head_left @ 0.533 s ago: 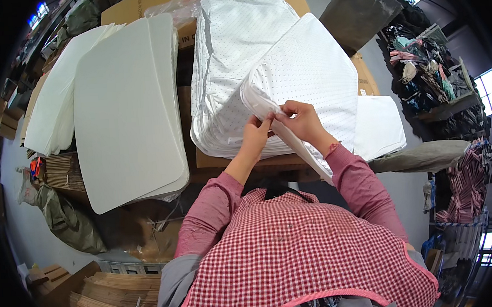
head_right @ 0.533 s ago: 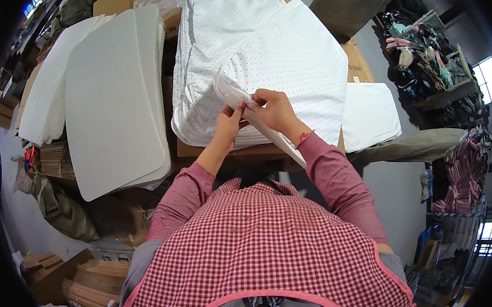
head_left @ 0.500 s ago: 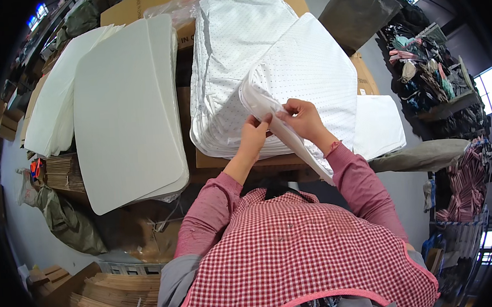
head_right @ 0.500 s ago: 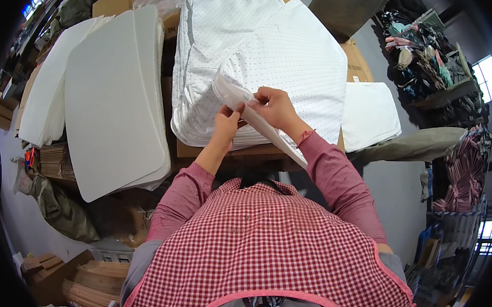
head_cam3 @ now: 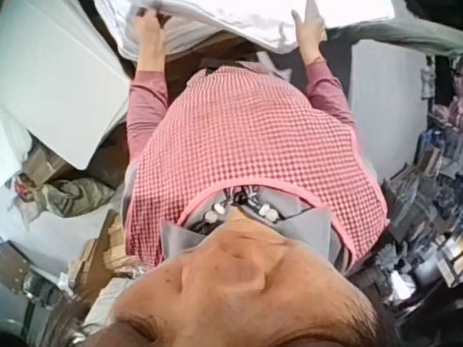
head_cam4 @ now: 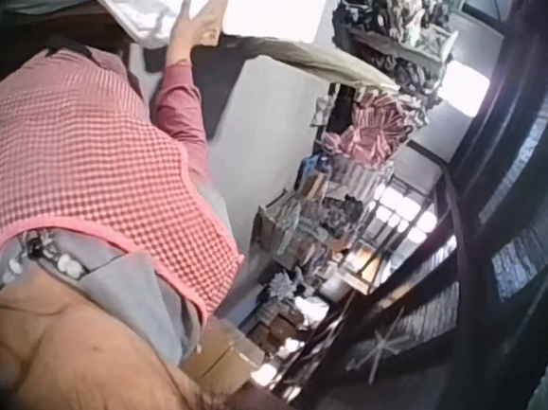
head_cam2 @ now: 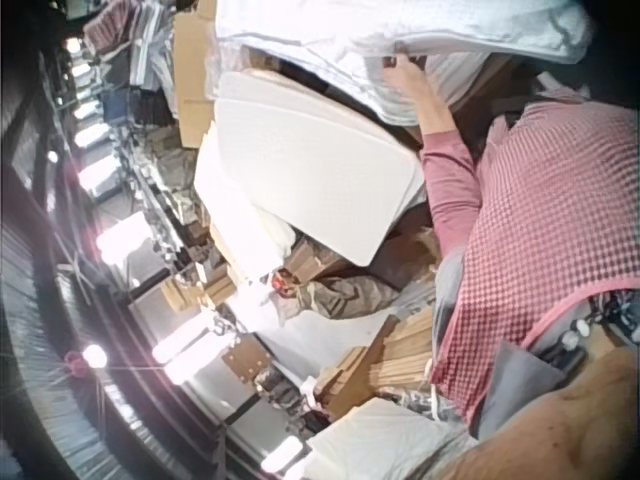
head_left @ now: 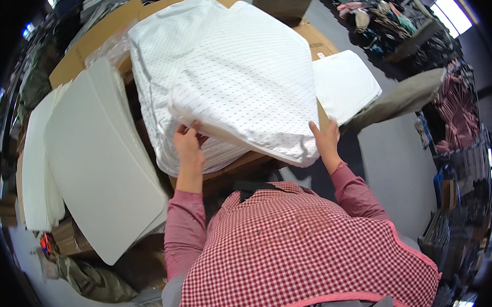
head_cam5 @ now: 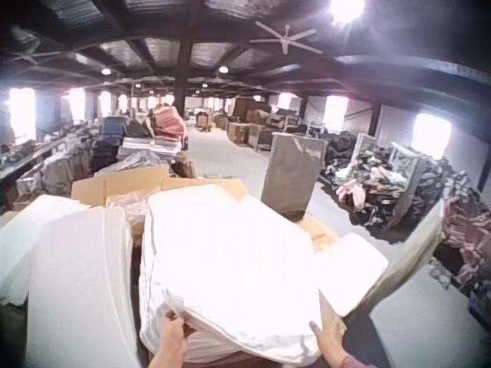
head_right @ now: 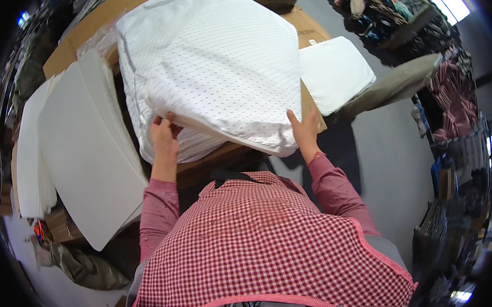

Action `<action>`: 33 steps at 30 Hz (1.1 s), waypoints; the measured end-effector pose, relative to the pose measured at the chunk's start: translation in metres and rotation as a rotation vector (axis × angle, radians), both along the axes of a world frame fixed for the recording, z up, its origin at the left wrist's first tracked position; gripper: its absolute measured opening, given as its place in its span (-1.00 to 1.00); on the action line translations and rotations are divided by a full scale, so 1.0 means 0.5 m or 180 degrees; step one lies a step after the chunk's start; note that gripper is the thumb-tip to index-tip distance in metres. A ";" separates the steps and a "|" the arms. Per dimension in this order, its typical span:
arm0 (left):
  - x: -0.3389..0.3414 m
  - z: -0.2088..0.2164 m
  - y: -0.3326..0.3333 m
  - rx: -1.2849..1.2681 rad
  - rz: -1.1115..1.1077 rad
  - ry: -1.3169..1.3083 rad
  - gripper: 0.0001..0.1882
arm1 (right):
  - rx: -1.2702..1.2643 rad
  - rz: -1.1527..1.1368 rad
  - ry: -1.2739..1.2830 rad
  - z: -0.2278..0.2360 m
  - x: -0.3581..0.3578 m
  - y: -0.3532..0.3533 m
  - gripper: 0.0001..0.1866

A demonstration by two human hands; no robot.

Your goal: The person wraps rectangular foam cushions in white dotted fabric covers. They use a box cutter to slice open plastic packaging, then slide each cushion into a cover, adjust the fit, and place the finished unit on a stack. The process repeats for several cushions.

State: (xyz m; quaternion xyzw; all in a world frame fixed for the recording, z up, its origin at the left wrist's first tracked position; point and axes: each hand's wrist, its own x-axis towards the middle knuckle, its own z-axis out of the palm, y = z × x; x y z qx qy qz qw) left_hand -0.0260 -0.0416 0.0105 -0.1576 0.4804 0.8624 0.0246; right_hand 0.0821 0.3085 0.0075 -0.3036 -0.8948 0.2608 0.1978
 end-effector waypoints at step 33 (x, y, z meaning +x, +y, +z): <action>0.123 0.277 0.170 -0.4940 -0.1115 0.3693 -0.17 | -0.4909 0.2874 0.1300 0.331 -0.076 0.025 -0.27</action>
